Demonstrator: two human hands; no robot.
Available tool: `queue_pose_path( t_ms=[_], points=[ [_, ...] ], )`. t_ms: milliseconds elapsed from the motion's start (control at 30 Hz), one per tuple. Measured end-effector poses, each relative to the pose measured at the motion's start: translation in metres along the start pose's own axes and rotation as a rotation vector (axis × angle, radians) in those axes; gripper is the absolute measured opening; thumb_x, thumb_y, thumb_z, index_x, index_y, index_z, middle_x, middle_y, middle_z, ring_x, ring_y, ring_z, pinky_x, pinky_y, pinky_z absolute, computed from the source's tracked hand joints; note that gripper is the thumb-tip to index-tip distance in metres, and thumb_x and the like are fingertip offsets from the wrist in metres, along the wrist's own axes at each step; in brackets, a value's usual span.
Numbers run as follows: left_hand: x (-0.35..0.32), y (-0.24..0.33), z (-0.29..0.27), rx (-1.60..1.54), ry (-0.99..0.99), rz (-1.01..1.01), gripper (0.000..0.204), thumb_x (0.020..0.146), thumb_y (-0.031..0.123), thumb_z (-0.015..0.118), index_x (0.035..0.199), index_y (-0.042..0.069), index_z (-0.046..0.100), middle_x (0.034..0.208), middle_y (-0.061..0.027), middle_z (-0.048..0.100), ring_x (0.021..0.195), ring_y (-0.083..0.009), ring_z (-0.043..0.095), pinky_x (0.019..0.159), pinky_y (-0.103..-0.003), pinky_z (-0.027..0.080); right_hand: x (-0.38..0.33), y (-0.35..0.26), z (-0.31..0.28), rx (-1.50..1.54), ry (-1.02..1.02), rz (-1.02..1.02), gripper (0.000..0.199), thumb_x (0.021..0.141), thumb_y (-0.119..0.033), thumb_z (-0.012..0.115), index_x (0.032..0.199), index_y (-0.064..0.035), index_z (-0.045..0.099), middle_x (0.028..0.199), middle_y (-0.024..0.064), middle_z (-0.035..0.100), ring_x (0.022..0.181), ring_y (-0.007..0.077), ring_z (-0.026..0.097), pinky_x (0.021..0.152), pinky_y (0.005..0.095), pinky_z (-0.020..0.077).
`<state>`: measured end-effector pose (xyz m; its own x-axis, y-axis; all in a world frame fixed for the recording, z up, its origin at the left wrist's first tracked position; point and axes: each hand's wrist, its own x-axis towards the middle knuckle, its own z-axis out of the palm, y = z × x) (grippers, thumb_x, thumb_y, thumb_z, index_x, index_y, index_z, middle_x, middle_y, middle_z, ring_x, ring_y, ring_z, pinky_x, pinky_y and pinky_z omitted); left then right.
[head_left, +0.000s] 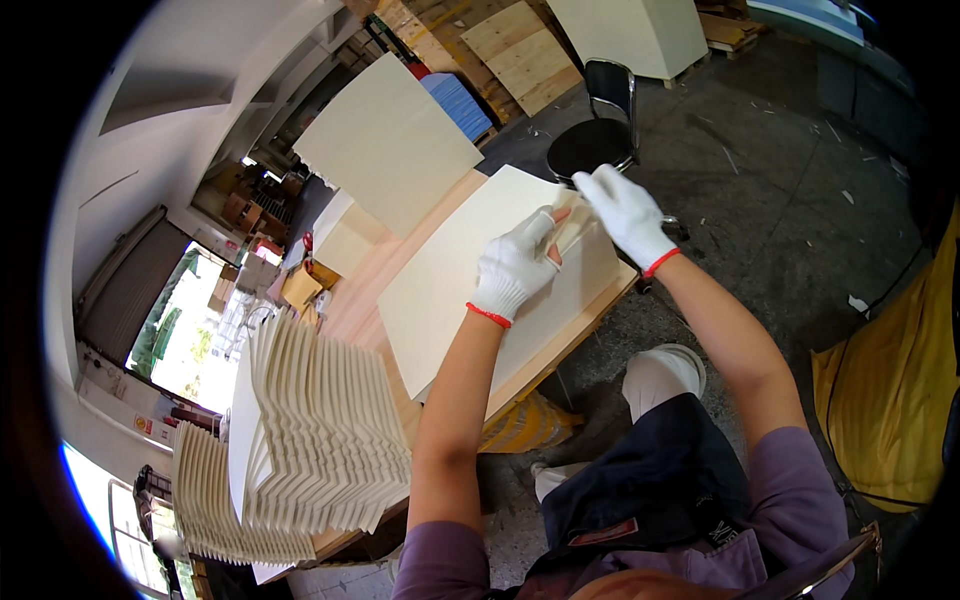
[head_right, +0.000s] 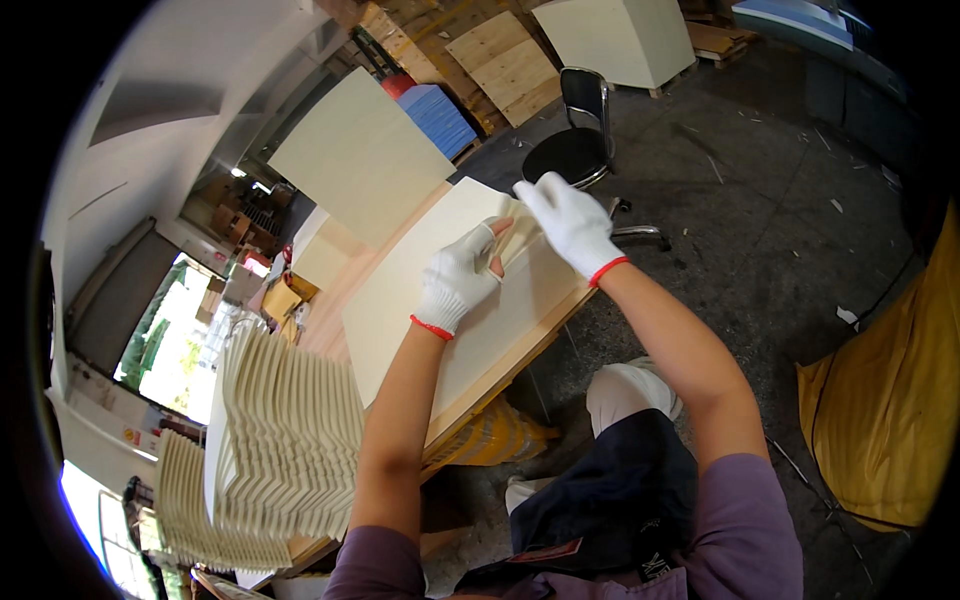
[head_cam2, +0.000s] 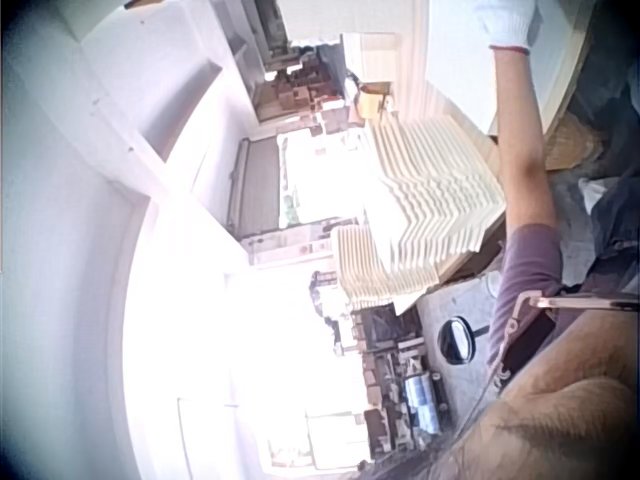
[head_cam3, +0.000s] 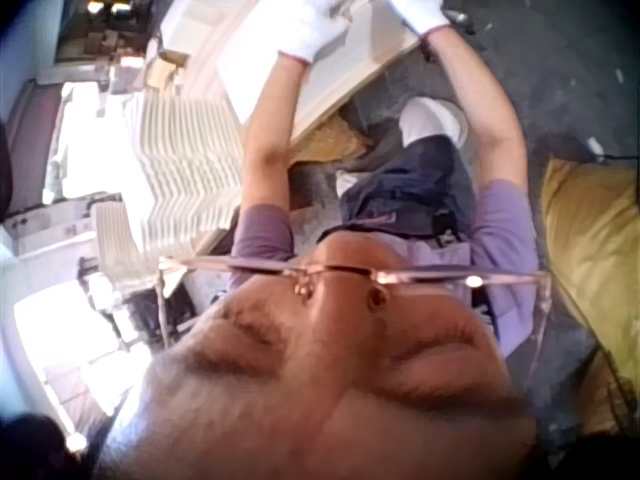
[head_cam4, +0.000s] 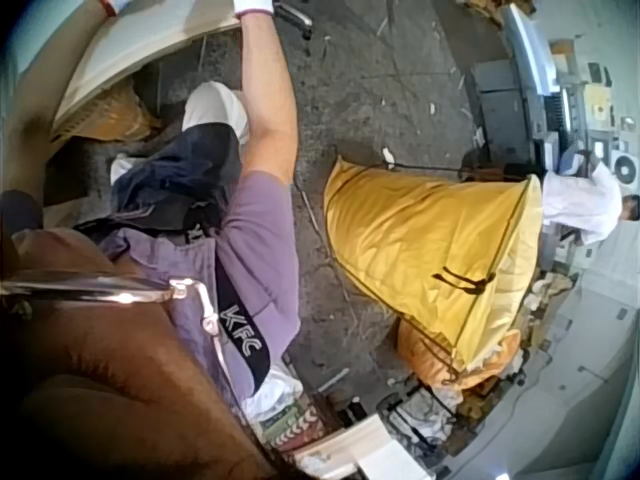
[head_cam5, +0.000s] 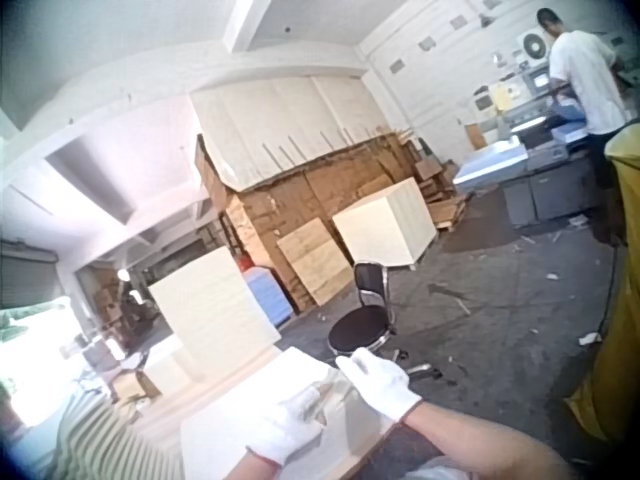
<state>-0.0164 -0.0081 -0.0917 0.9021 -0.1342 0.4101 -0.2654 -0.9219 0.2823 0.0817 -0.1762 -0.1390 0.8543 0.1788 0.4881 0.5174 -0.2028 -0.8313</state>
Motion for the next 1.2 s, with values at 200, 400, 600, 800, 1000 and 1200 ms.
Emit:
queue_pose_path(
  t_ms=[200,400,600,800,1000,1200],
  points=[
    [0.002,-0.005,0.004,-0.018,-0.022,-0.069,0.043,0.086,0.013,0.063,0.128,0.02,0.063,0.108,-0.0153,0.071,0.1,-0.0332,0.069,0.087,-0.039,0.054,0.001,0.008,-0.011,-0.533,-0.244,-0.084,0.051,0.091,-0.059,0.054,0.083,-0.0099,0.063,0.07,0.015,0.062,0.073,0.0325,0.066,0.064,0.0439,0.0483],
    [0.023,-0.019,0.011,0.095,-0.013,-0.108,0.034,0.086,0.023,0.064,0.12,0.022,0.066,0.106,-0.0138,0.071,0.097,-0.0357,0.068,0.083,-0.043,0.054,0.009,0.013,-0.016,-0.658,-0.175,-0.466,0.042,0.093,-0.051,0.055,0.086,-0.011,0.063,0.077,0.012,0.064,0.076,0.0326,0.065,0.068,0.0448,0.0509],
    [0.03,-0.018,0.01,0.079,-0.053,-0.171,0.034,0.089,0.023,0.064,0.123,0.022,0.067,0.109,-0.0128,0.072,0.101,-0.0312,0.068,0.087,-0.04,0.053,0.016,0.002,-0.004,-0.269,-0.215,-0.282,0.047,0.098,-0.051,0.048,0.096,-0.007,0.065,0.082,0.0161,0.067,0.08,0.0324,0.066,0.071,0.0437,0.05],
    [0.013,-0.028,0.009,-0.321,-0.076,-0.17,0.035,0.09,0.023,0.067,0.124,0.015,0.067,0.113,-0.0148,0.071,0.104,-0.0301,0.068,0.091,-0.037,0.051,0.005,0.006,0.012,0.008,-0.151,0.041,0.051,0.101,-0.053,0.039,0.097,-0.0053,0.057,0.086,0.0199,0.063,0.087,0.0411,0.061,0.075,0.049,0.0436],
    [0.011,-0.024,0.008,-0.301,-0.077,-0.155,0.04,0.087,0.025,0.073,0.124,0.012,0.066,0.114,-0.0158,0.071,0.107,-0.0275,0.067,0.094,-0.035,0.05,0.002,0.011,0.018,-0.001,-0.113,0.024,0.052,0.101,-0.054,0.038,0.096,-0.0051,0.056,0.086,0.0218,0.062,0.088,0.0435,0.06,0.074,0.0497,0.0432],
    [0.011,-0.018,0.004,-0.322,-0.069,-0.162,0.038,0.089,0.017,0.069,0.124,0.004,0.065,0.112,-0.0119,0.07,0.104,-0.0194,0.064,0.093,-0.031,0.047,0.002,0.013,0.018,-0.022,-0.081,-0.015,0.052,0.102,-0.054,0.037,0.096,-0.005,0.056,0.084,0.0215,0.061,0.087,0.043,0.06,0.074,0.0501,0.0427]
  ],
)
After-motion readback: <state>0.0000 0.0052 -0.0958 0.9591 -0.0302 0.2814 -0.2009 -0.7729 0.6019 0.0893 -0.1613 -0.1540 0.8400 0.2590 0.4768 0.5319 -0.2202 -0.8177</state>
